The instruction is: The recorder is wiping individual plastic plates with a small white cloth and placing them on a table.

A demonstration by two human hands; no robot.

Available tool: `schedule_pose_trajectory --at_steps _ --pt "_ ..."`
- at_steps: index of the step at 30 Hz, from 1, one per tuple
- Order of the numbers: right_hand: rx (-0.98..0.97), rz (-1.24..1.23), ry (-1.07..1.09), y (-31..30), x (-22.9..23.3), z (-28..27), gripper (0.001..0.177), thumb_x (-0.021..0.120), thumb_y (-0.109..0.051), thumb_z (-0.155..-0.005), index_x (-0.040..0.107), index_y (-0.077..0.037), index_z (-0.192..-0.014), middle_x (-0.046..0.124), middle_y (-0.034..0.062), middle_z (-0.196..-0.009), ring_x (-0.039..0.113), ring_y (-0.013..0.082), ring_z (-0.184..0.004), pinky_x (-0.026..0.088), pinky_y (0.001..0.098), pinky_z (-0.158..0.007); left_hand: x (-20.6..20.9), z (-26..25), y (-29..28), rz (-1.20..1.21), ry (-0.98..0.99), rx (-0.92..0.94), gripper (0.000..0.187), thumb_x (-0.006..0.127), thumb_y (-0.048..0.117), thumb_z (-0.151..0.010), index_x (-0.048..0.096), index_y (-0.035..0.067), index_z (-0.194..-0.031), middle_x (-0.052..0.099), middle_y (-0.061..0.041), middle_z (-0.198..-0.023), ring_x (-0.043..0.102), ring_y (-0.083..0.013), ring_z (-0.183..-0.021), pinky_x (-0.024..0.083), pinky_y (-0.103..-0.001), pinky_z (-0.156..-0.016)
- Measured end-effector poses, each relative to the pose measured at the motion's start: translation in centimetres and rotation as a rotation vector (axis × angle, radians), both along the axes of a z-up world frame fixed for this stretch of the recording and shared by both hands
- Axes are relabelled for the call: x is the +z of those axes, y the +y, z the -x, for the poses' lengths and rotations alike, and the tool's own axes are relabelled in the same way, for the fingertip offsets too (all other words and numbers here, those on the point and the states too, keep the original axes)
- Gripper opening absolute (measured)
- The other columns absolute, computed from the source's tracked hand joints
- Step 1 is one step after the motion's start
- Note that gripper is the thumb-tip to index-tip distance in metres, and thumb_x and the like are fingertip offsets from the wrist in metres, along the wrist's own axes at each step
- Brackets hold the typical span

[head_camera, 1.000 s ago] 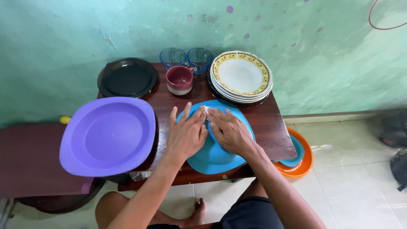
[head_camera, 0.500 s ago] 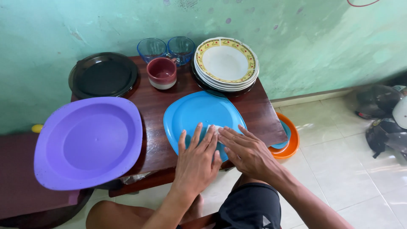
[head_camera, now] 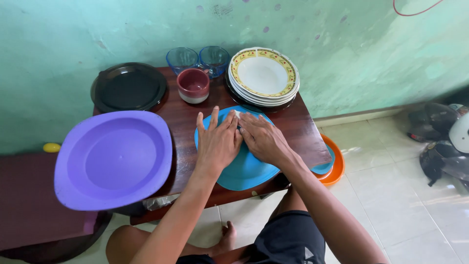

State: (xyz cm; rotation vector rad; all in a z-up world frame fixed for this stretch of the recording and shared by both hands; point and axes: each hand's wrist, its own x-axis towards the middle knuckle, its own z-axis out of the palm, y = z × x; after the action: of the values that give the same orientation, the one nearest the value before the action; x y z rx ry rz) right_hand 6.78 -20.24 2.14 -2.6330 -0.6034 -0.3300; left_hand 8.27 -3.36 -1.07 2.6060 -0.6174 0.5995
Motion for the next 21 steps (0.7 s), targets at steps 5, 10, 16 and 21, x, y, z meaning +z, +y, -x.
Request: schedule_pose_trajectory --at_steps 5,10,16,21 --pt "0.099 -0.044 0.014 2.4 -0.2 1.4 0.045 0.053 -0.021 -0.102 0.057 0.001 -0.141 0.058 0.0191 -0.147 0.049 0.0335 -0.14 0.033 0.0514 -0.118 0.2 3.3 3.0 0.014 0.0 0.066 0.045 0.055 0.026 -0.096 0.065 0.006 -0.134 0.057 -0.005 -0.149 0.039 -0.0352 -0.145 0.016 -0.067 -0.117" --pt "0.231 -0.035 -0.016 1.8 -0.5 5.3 0.043 0.055 -0.019 -0.101 0.059 0.0 -0.14 0.059 0.0158 -0.148 0.051 0.0311 -0.141 0.034 0.0509 -0.119 0.9 8.9 4.1 0.017 0.077 0.104 0.043 0.054 0.025 -0.098 0.066 0.006 -0.134 0.056 -0.005 -0.149 0.04 -0.033 -0.145 0.016 -0.068 -0.116" --pt "0.354 0.076 -0.091 -3.2 0.1 8.4 0.046 0.057 -0.017 -0.098 0.059 -0.003 -0.142 0.057 0.0146 -0.15 0.05 0.0306 -0.141 0.033 0.0531 -0.118 0.5 11.4 1.2 0.064 0.032 -0.016 0.048 0.053 0.025 -0.097 0.062 0.001 -0.137 0.054 -0.01 -0.152 0.039 -0.0328 -0.146 0.017 -0.067 -0.116" --pt "0.183 0.05 -0.078 -6.0 0.3 7.0 0.042 0.054 -0.018 -0.1 0.061 -0.006 -0.14 0.059 0.012 -0.148 0.05 0.0287 -0.141 0.033 0.052 -0.119 0.6 7.4 -1.7 0.047 0.072 -0.175 0.05 0.054 0.027 -0.093 0.062 0.005 -0.137 0.054 -0.006 -0.152 0.038 -0.0347 -0.147 0.013 -0.069 -0.116"
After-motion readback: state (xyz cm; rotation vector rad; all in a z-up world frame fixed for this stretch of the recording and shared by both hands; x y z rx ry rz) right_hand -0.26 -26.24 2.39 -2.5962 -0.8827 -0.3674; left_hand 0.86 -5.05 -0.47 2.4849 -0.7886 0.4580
